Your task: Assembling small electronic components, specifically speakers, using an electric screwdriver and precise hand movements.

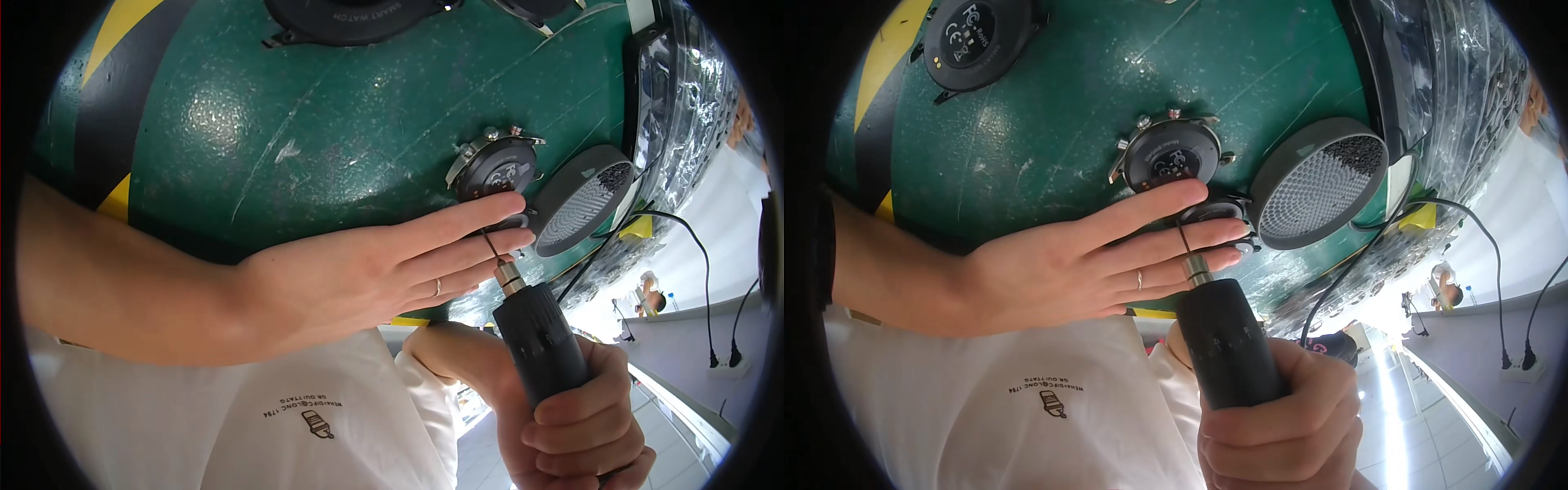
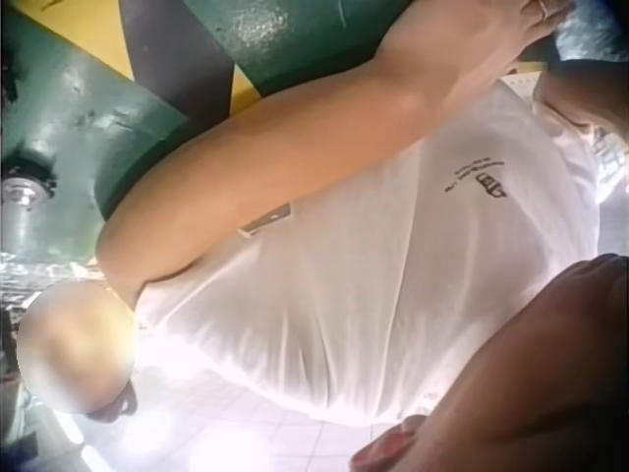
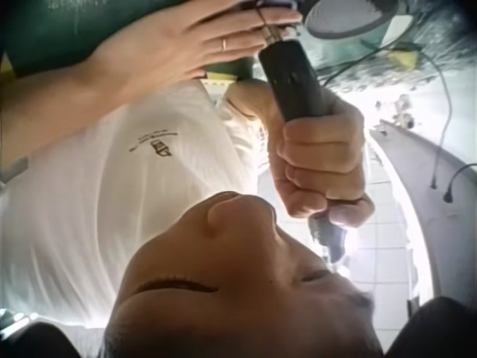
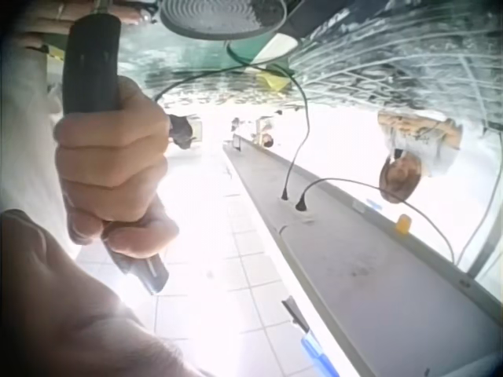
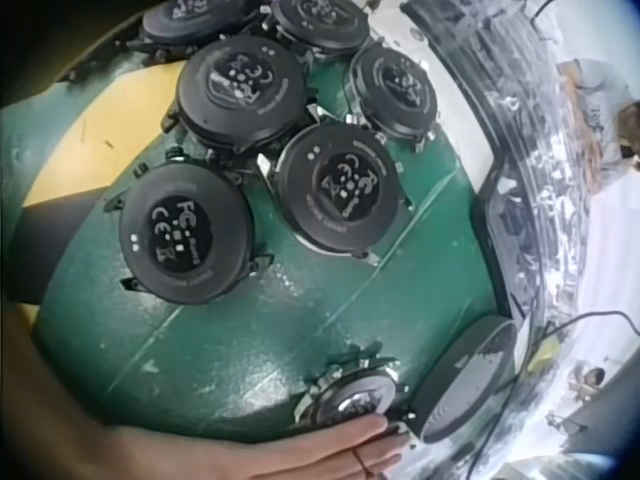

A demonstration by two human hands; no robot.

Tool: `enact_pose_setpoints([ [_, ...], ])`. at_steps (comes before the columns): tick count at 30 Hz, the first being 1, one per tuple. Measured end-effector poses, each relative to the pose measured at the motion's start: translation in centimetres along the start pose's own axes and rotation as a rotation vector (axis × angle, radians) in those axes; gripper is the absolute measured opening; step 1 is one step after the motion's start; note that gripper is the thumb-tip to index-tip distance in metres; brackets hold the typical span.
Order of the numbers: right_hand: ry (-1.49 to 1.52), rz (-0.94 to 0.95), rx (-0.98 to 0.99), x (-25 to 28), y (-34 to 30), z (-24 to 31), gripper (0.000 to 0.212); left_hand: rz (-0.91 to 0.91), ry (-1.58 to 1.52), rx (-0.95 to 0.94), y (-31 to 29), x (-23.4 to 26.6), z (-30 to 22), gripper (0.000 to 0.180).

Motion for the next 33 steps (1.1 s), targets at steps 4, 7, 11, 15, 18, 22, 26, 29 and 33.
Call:
enact_pose_setpoints([
  [4,-0.115,0.059,-0.053,-1.1,0.3,0.2,0.016,0.025,0.057,0.037,0.2,-0.3,0.0,0.067],
  [7,-0.207,0.118,-0.129,-2.0,0.1,0.1,0.016,0.761,1.578,0.012,1.9,0.4,-4.0,0.063],
  [11,-0.211,0.161,-0.146,-1.3,-0.1,0.3,0.017,0.771,1.606,-0.017,1.9,0.3,-3.6,0.063],
  [15,-0.210,0.209,-0.154,-1.6,-0.2,0.0,0.019,0.789,1.612,-0.002,1.7,0.2,-3.8,0.063],
  [18,-0.216,0.213,-0.176,-1.6,-0.2,0.4,0.021,0.807,1.613,-0.002,1.6,0.3,-4.0,0.063],
  [22,-0.181,0.041,-0.109,-0.9,-0.3,-0.1,0.009,0.843,1.514,-0.055,1.8,0.0,-3.3,0.069],
  [26,-0.210,-0.257,0.005,0.7,-0.4,-0.5,0.008,0.883,1.512,-0.059,1.8,0.4,-3.2,0.074],
  [29,0.216,-0.309,0.140,6.0,-1.9,1.5,0.016,0.940,1.555,-0.036,2.3,0.1,-3.7,0.072],
  [33,0.302,-0.463,0.176,12.3,-5.9,3.4,0.013,0.594,1.279,-0.265,2.8,0.2,-5.2,0.061],
])
Point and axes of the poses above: each hand's wrist, its own y-axis towards the middle knuckle, its own x-axis out of the back of the hand, z = x × y, the point moved 7 cm from there along y, towards the middle knuckle, and after that the axes turned 10 degrees about -x, right-handed, at the moved point
